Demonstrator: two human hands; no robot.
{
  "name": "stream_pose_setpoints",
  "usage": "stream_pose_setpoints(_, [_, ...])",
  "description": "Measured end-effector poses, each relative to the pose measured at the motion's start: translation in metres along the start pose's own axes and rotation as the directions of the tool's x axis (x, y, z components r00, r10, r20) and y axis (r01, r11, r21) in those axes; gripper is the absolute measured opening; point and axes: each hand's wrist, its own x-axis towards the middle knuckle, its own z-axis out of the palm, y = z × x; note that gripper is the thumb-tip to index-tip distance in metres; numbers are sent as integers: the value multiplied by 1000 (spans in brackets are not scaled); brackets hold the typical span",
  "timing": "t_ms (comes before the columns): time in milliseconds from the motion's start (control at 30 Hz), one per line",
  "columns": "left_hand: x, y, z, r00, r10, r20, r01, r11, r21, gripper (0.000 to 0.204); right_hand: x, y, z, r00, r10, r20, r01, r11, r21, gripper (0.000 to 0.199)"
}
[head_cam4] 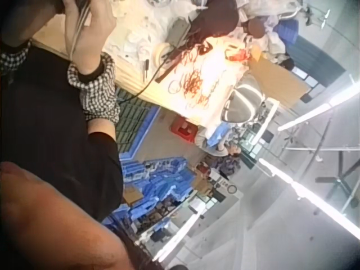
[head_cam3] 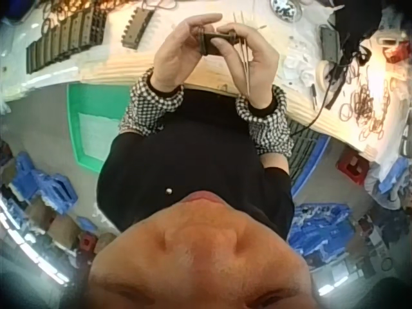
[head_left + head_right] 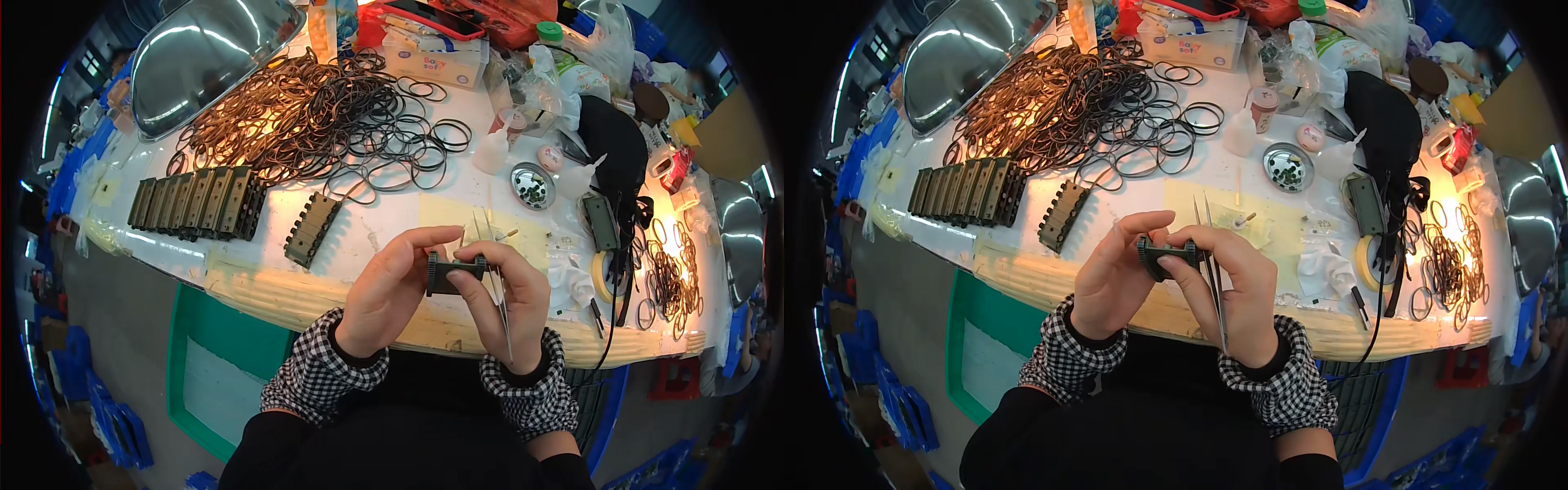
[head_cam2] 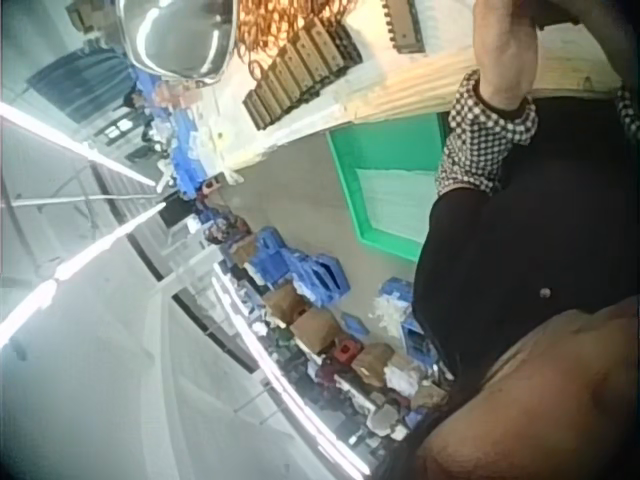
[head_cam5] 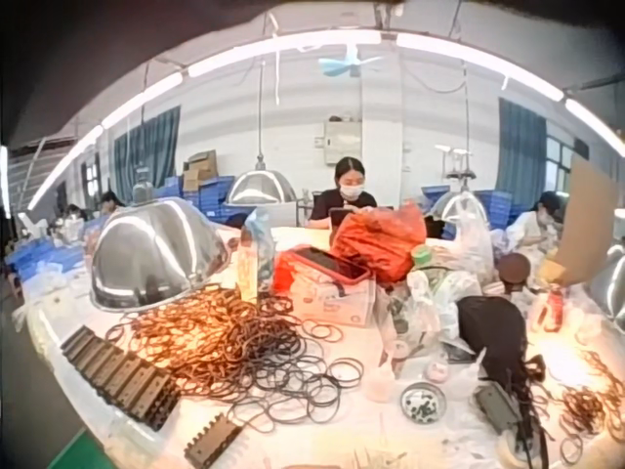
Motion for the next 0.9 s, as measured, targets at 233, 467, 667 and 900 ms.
stream_pose_setpoints(233, [0, -2, -9, 999, -38, 32, 41, 995, -87, 23, -1, 4, -3, 998, -25, 66, 22, 999, 44, 21])
stream_pose_setpoints(467, [2, -2, 0, 996, 23, -81, -25, 1000, -18, 25, 4, 2, 3, 991, 136, 13, -136, 974, 180, 15])
stream_pose_setpoints(667, [-3, -5, -4, 982, 148, -119, -116, 963, 244, 25, 7, 4, -1, 962, 263, 68, -271, 913, 304, 13])
stream_pose_setpoints(900, [-2, -5, -1, 977, 170, -130, -131, 956, 261, 26, 9, 7, -2, 951, 305, 54, -302, 876, 375, 15])
